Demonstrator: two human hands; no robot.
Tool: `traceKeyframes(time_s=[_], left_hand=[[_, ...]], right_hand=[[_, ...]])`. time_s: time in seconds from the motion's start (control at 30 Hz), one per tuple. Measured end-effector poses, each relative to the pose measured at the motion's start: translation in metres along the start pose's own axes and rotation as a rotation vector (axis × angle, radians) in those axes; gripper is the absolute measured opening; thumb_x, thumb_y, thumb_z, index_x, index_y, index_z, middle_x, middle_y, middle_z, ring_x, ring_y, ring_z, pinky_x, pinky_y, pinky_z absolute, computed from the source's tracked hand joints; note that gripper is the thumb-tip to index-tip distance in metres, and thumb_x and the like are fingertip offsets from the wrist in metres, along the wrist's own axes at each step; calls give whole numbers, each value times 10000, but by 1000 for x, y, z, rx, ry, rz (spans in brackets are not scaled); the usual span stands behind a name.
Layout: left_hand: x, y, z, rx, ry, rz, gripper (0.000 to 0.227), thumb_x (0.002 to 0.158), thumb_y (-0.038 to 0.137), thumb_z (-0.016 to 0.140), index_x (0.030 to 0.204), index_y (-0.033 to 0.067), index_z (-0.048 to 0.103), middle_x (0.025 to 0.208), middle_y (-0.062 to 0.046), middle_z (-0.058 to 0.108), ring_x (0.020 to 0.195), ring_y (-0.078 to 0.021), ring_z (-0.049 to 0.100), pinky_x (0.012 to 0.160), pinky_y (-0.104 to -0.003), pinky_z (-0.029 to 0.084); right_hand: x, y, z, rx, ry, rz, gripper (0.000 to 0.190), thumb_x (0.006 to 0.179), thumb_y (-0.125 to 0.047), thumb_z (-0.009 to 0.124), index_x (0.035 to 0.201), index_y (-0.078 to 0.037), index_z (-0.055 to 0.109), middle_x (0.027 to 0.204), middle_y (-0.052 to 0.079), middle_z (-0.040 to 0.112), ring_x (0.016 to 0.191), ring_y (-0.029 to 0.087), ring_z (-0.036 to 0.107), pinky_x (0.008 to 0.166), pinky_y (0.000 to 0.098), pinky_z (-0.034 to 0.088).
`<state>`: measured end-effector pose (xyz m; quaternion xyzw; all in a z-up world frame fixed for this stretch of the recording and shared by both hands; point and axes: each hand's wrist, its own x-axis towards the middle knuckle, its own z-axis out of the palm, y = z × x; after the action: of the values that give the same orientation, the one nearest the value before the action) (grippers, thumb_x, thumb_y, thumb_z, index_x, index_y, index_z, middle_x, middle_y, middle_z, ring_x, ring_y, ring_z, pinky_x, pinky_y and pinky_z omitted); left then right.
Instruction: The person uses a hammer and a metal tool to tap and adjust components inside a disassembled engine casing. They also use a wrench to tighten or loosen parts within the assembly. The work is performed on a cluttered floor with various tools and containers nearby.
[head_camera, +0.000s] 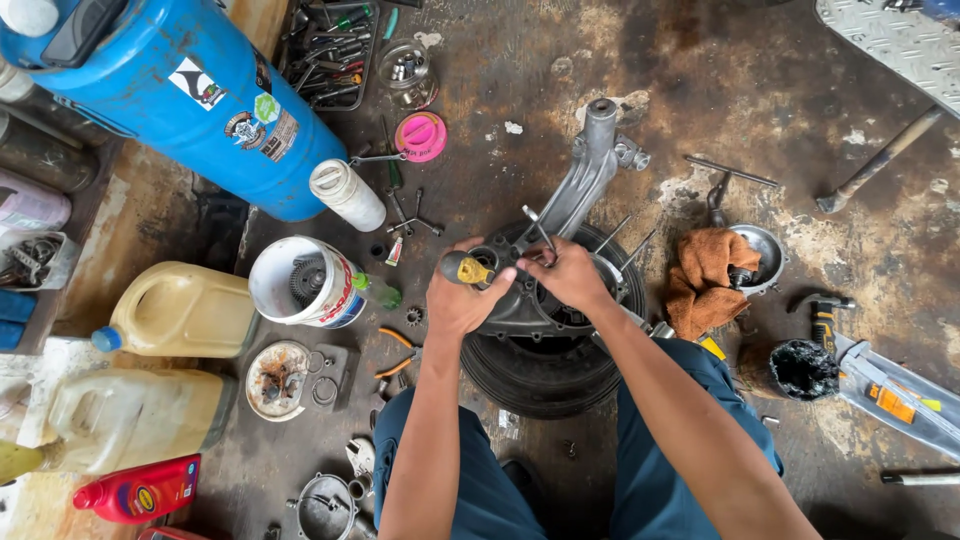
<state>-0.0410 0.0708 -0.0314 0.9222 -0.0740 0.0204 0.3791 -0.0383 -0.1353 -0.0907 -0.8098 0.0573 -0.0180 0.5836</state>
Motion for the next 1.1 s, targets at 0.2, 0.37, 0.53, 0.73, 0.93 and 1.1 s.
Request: traceKeyframes(time_s=[0.2, 0.37, 0.53, 0.73, 0.93, 1.1], left_hand=[[8, -34, 25, -206, 61, 18, 783, 639, 465, 932, 1313, 162, 674, 1152, -204, 705, 1126, -454, 680, 938, -553, 587], [10, -37, 31, -202, 39, -37, 899, 563, 492, 941, 1344, 140, 669, 1131, -198, 749, 1110, -410, 698, 959, -509, 593], [6, -24, 40, -81, 96, -193, 781, 536, 533, 936, 1215, 202, 735, 1012, -112, 790, 1010, -299, 755, 897, -436, 638], [-28, -1, 28, -109, 139, -402, 708, 543, 490, 930, 1164, 193, 767, 973, -118, 794, 1004, -305, 751, 890, -452, 640], [-46, -16, 42, -79, 297, -199, 732, 527, 432, 945, 1148, 91, 764, 917, -206, 777, 948, -402, 748, 835, -480, 646], [-36, -17, 32, -1, 213, -186, 705, 596, 495, 900, 1177, 134, 727, 951, -179, 777, 953, -399, 745, 814, -515, 635]], right_hand=[[3, -1, 3, 106, -17, -85, 380, 869, -128, 796, 701, -112, 455, 658, 116, 660, 850, 275, 785, 701, 362, 578], [5, 9, 7, 89, -5, -114, 406, 848, -121, 836, 717, -98, 453, 635, 113, 633, 801, 286, 772, 662, 371, 571], [7, 11, 5, 3, 43, -134, 455, 807, -192, 885, 732, -105, 444, 573, 102, 554, 665, 314, 697, 608, 384, 532], [2, 15, -4, -52, -134, -127, 440, 784, -239, 900, 803, -103, 482, 702, 130, 619, 685, 326, 702, 607, 440, 537], [1, 10, -30, 462, -267, 192, 191, 969, -30, 564, 959, -28, 373, 1138, 379, 694, 922, 407, 752, 814, 451, 626], [1, 1, -45, 602, -228, 274, 80, 902, -25, 533, 846, -26, 476, 1023, 308, 748, 769, 348, 776, 672, 349, 650]])
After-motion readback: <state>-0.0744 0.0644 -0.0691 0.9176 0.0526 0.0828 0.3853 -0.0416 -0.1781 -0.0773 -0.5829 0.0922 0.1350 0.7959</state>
